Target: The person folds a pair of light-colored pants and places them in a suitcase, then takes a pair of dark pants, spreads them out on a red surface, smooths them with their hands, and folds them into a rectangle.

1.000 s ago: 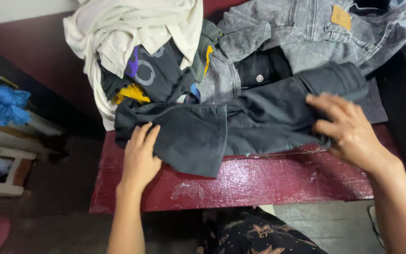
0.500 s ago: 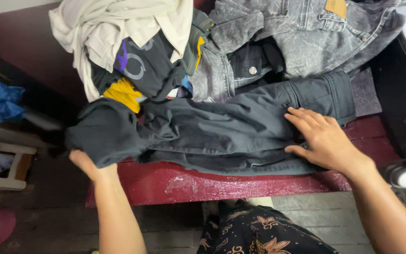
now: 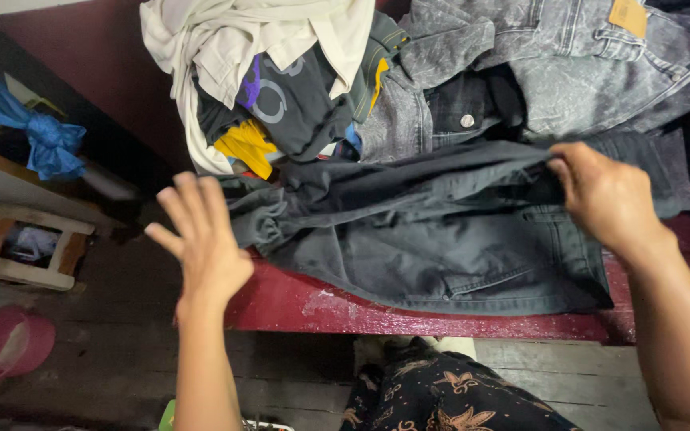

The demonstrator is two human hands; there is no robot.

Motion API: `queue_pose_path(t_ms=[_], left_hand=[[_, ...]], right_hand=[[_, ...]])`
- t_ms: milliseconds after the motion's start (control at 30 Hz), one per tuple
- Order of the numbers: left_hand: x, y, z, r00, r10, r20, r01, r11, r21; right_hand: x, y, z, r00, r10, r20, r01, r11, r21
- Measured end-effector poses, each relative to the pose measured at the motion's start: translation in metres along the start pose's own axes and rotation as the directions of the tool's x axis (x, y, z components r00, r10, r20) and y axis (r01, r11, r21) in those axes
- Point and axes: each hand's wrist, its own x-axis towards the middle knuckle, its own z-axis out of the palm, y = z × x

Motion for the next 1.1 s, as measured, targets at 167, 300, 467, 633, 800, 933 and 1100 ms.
queue_pose_path(t_ms=[167, 300, 467, 633, 800, 933, 1100], left_hand=[[0.001, 0.036, 0.009, 0.882, 0.471, -0.027, -0.465, 0.858, -0.217], [0.016, 0.043, 0.026, 0.888, 0.458, -0.038, -0.458, 0.873, -0.168], [0.072, 0.018, 0.010, 0.922, 0.299, -0.247, -0.344, 0.925, -0.162], [0.165, 0.012, 0.014, 0.924, 0.118, -0.364, -0.232, 0.930, -0.286], [0.229, 0.049, 0.056, 0.890, 0.108, -0.443, -0.149, 0.987, -0.058], [0.220, 0.082, 0.068, 0.891, 0.114, -0.440, -0.154, 0.986, -0.056], [0.190, 0.088, 0.073, 0.769, 0.431, -0.472, -0.440, 0.893, 0.098]], right_hand=[[0.039, -0.007, -0.020, 0.976, -0.014, 0.216, 0.031, 0.997, -0.077], [0.054, -0.006, -0.039, 0.940, -0.148, 0.308, 0.157, 0.988, -0.003], [0.081, 0.033, -0.059, 0.937, -0.230, 0.264, 0.251, 0.967, -0.047], [0.137, 0.046, -0.054, 0.993, -0.050, 0.111, 0.077, 0.964, -0.253], [0.174, 0.050, 0.013, 0.949, -0.231, -0.214, 0.120, 0.894, -0.433], [0.154, 0.030, 0.062, 0.956, -0.223, -0.190, 0.168, 0.949, -0.266], [0.159, 0.044, 0.073, 0.975, -0.186, -0.126, 0.159, 0.967, -0.199]])
